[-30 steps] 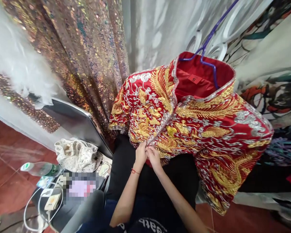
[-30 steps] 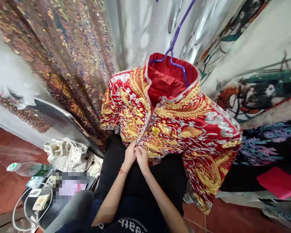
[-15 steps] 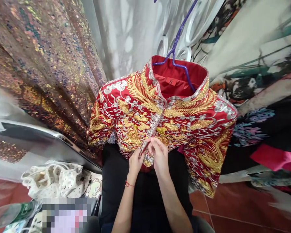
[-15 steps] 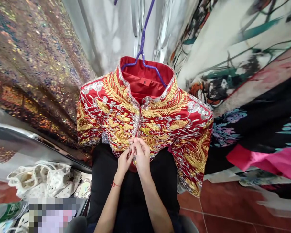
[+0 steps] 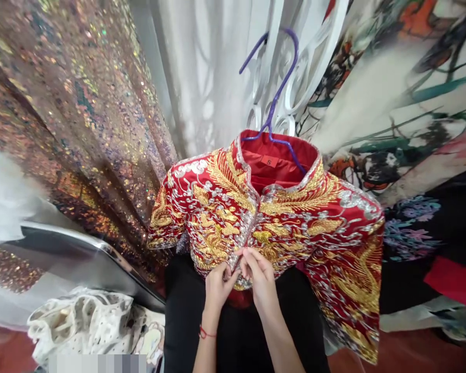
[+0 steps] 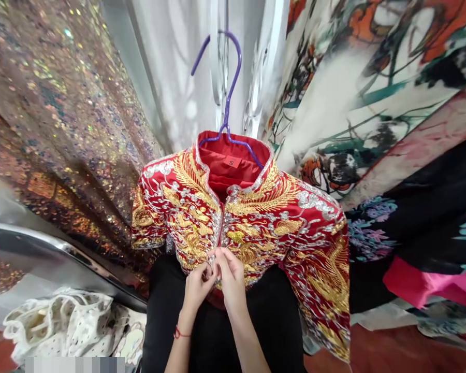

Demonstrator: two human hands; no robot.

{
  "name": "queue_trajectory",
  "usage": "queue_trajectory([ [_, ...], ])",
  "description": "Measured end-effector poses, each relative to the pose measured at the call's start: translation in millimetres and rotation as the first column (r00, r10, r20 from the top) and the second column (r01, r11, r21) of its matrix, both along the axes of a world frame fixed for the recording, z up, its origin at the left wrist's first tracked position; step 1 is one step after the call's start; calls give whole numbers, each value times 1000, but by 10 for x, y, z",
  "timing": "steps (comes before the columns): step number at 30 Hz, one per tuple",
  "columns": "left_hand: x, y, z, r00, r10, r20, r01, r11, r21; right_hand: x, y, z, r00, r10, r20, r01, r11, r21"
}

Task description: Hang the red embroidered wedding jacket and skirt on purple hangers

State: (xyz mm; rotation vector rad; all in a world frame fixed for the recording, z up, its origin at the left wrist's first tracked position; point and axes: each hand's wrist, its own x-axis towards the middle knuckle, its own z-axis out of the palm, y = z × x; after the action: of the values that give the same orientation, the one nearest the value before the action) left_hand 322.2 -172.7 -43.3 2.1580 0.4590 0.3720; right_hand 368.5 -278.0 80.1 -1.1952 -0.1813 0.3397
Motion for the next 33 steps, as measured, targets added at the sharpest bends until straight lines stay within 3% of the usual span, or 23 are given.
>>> queue_trajectory([
  [5,68,-26,247,977,9,211,-20,999,48,2,51,8,1000,29,9,-29,999,36],
  [11,49,-215,572,946,0,323,-14,999,39,-14,19,-24,997,63,38,-65,997,50],
  [19,85,-316,685,919,123,374,-172,980,99,-68,-42,-10,989,145,-4,-144,988,63],
  [22,110,-292,749,929,104,355,-148,984,99,-86,-40,32,985,168,-22,-167,984,55],
  [27,153,-401,776,950,117,290,-158,980,122,-47,-44,226,994,106,24,-107,993,58],
  [33,178,-593,699,952,143,269,-189,970,156,74,-90,678,990,77,115,-79,997,13],
])
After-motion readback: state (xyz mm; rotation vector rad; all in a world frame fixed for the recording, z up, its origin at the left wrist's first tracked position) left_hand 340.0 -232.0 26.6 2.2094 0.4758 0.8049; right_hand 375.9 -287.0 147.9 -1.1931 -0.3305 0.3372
